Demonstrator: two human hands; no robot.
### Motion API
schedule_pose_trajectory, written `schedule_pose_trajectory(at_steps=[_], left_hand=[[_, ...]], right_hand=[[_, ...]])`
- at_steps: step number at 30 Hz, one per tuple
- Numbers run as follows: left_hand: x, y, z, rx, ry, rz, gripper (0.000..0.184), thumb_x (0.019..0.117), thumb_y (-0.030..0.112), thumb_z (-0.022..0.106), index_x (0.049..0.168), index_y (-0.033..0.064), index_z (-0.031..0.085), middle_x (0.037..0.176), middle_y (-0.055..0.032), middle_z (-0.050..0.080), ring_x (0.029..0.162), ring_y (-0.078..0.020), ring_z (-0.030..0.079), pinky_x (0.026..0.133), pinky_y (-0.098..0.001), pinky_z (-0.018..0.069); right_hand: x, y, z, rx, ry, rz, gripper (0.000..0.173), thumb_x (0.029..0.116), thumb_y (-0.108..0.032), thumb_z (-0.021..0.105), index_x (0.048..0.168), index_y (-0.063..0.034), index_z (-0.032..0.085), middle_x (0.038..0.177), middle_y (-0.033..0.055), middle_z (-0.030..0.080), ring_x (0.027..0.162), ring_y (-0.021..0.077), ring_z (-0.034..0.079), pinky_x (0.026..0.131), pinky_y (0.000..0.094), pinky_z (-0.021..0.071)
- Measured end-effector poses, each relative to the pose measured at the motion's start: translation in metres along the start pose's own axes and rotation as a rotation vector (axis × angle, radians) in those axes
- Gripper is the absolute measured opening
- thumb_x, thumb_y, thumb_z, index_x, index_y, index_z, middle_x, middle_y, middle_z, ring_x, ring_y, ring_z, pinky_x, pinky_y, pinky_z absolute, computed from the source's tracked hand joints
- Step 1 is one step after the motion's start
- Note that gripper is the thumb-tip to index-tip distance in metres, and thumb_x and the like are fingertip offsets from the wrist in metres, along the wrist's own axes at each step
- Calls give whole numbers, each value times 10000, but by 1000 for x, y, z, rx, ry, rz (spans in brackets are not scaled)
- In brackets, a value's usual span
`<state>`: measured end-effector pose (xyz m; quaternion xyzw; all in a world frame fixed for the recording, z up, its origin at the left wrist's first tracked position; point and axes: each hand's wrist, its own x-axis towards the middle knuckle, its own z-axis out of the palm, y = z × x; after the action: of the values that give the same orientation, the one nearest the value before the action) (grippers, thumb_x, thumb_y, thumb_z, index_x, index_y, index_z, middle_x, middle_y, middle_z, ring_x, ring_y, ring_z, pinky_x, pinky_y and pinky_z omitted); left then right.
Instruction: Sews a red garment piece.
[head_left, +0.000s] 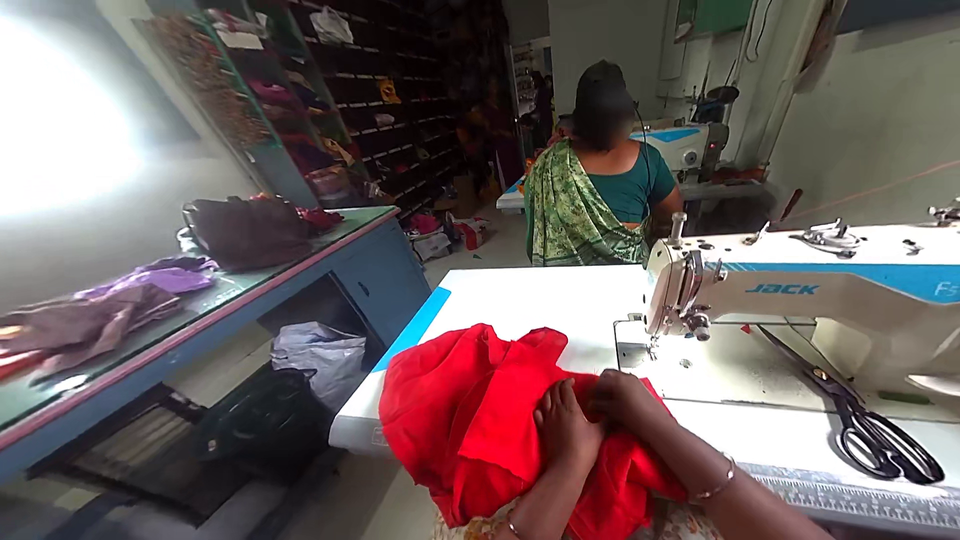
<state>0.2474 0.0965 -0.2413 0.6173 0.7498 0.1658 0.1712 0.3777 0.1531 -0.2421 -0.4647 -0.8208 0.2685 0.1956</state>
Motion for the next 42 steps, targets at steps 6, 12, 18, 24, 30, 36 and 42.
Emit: schedule_pose_trajectory(at_steps=[6, 12, 18, 24, 30, 36, 42], left_hand=[[1, 0, -2, 5, -37, -3, 846, 832, 495, 756, 1525, 123, 447, 1560, -61, 470, 1475, -250, 374, 1163, -510, 312], [1, -2, 0, 7, -29, 0, 859, 828, 551, 744, 1523, 139, 452, 1573, -36, 456, 1480, -234, 365, 1157, -507, 316], [2, -2, 1, -2, -21, 6, 897, 808, 599, 746, 1518, 131, 458, 1568, -45, 462, 1473, -230, 374, 1160, -504, 304], [-1, -2, 1, -2, -18, 11, 956, 788, 679, 732, 1515, 121, 459, 1566, -45, 467, 1475, -237, 371, 1161, -495, 303], [-1, 1, -4, 24, -41, -9, 966, 798, 705, 719, 1517, 117, 454, 1550, -64, 482, 1462, -254, 388, 1159, -507, 305], [-1, -2, 2, -19, 7, 11, 957, 774, 667, 778, 1485, 99, 486, 1520, -89, 507, 1441, -282, 407, 1139, -540, 313], [1, -4, 6, -45, 35, 32, 938, 775, 648, 790, 1469, 89, 498, 1517, -108, 503, 1439, -295, 402, 1130, -543, 318]], right_hand=[[1, -14, 2, -78, -42, 151, 217, 1002, -148, 593, 1061, 16, 723, 1118, 166, 672, 1093, 304, 646, 996, 471, 496], [0, -1, 8, -42, 11, 150, 241, 1015, -180, 578, 1076, 12, 711, 1140, 168, 675, 1108, 303, 648, 1002, 470, 496], [-1, -12, 1, -109, 2, 283, 277, 1062, -181, 506, 1167, 25, 659, 1230, 196, 637, 1164, 320, 631, 1024, 460, 486], [-1, 4, -10, 53, 193, 447, 286, 1090, -158, 461, 1217, 48, 614, 1282, 225, 601, 1134, 320, 639, 1003, 445, 503], [-4, 10, -18, 332, 195, 522, 316, 1113, -192, 426, 1238, 45, 593, 1003, 187, 672, 861, 266, 683, 836, 434, 558], [-3, 16, -21, 699, 386, 575, 316, 1129, -215, 382, 1241, 34, 539, 1028, 112, 663, 754, 125, 638, 724, 309, 540], [-20, 15, -51, 840, 461, 555, 262, 1121, -250, 405, 1177, -22, 522, 795, 19, 570, 606, 67, 554, 583, 232, 496]])
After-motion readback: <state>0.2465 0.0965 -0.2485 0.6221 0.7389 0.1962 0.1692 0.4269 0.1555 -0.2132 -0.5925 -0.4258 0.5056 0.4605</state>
